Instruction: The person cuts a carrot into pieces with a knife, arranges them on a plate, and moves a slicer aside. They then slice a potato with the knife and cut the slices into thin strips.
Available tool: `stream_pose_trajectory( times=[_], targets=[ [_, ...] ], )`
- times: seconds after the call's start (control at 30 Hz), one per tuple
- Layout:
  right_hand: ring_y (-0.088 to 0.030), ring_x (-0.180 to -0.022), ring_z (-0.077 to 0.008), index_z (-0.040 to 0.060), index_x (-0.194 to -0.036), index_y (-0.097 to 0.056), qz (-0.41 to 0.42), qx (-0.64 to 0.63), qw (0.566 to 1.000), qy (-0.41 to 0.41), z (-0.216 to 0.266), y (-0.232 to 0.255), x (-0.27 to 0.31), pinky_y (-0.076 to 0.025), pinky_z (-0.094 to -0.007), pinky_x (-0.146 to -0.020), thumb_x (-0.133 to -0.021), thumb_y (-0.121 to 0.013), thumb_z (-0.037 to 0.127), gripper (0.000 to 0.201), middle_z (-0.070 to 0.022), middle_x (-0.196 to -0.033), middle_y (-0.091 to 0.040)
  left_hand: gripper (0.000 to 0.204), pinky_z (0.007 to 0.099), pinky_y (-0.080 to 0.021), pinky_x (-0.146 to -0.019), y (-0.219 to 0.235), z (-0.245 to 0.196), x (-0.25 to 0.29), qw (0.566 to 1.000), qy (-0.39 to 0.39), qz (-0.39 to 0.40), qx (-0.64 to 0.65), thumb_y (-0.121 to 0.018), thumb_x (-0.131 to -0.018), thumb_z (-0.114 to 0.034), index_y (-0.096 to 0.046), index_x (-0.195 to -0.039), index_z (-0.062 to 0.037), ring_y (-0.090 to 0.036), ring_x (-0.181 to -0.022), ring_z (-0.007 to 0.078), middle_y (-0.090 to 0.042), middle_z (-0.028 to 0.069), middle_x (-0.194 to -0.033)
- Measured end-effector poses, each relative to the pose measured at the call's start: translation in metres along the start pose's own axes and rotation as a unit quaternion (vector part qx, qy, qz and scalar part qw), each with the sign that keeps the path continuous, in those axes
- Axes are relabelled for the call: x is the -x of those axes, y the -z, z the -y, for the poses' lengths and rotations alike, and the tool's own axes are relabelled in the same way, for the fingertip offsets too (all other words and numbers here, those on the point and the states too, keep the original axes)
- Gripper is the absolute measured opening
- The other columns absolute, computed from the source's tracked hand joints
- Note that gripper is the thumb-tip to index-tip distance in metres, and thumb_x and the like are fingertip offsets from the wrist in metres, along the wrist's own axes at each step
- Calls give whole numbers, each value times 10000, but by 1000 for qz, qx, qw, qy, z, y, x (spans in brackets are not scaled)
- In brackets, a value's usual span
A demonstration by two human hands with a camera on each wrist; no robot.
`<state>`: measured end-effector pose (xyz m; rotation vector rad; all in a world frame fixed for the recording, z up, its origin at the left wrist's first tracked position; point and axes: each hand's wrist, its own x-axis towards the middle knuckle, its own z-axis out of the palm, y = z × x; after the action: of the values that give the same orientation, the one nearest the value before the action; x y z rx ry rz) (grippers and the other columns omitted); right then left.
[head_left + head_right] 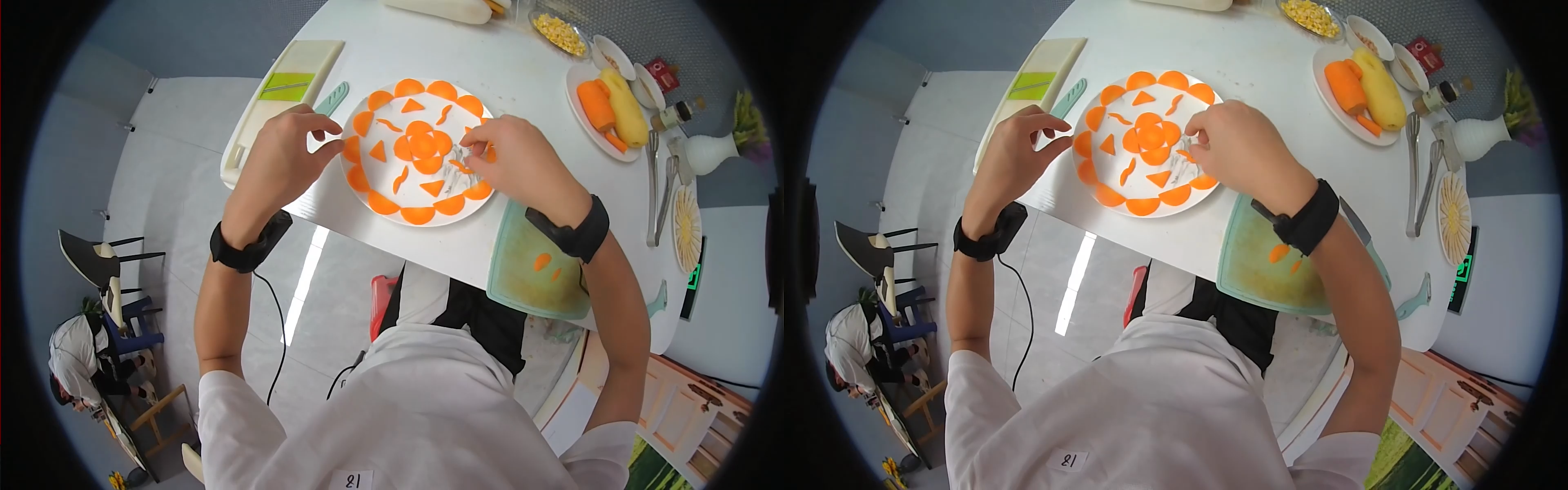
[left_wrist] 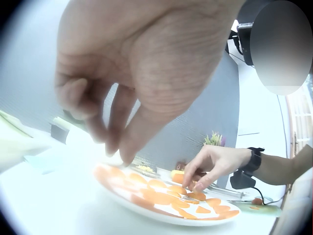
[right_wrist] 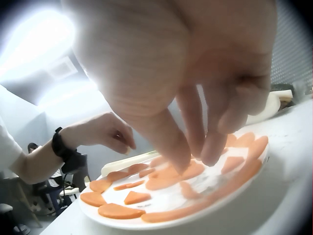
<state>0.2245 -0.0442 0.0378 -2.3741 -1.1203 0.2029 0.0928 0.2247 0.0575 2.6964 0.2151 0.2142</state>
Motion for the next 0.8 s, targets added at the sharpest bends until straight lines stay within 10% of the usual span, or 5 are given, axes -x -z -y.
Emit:
stream_pose_trajectory(
  times=[0.8],
  targets=[
    [-676,-746,-350,-32,-791,-747,28,30,999,25,-6,-4,7,-543,-436,-715,-834,-698,66,118,-198,-774,-695,201,373,-533,-738,5,-7,1,1000,22,-12,-18,-811,-833,-130,-782,-997,-19,-661,-820,265,-719,137,-939]
  ],
)
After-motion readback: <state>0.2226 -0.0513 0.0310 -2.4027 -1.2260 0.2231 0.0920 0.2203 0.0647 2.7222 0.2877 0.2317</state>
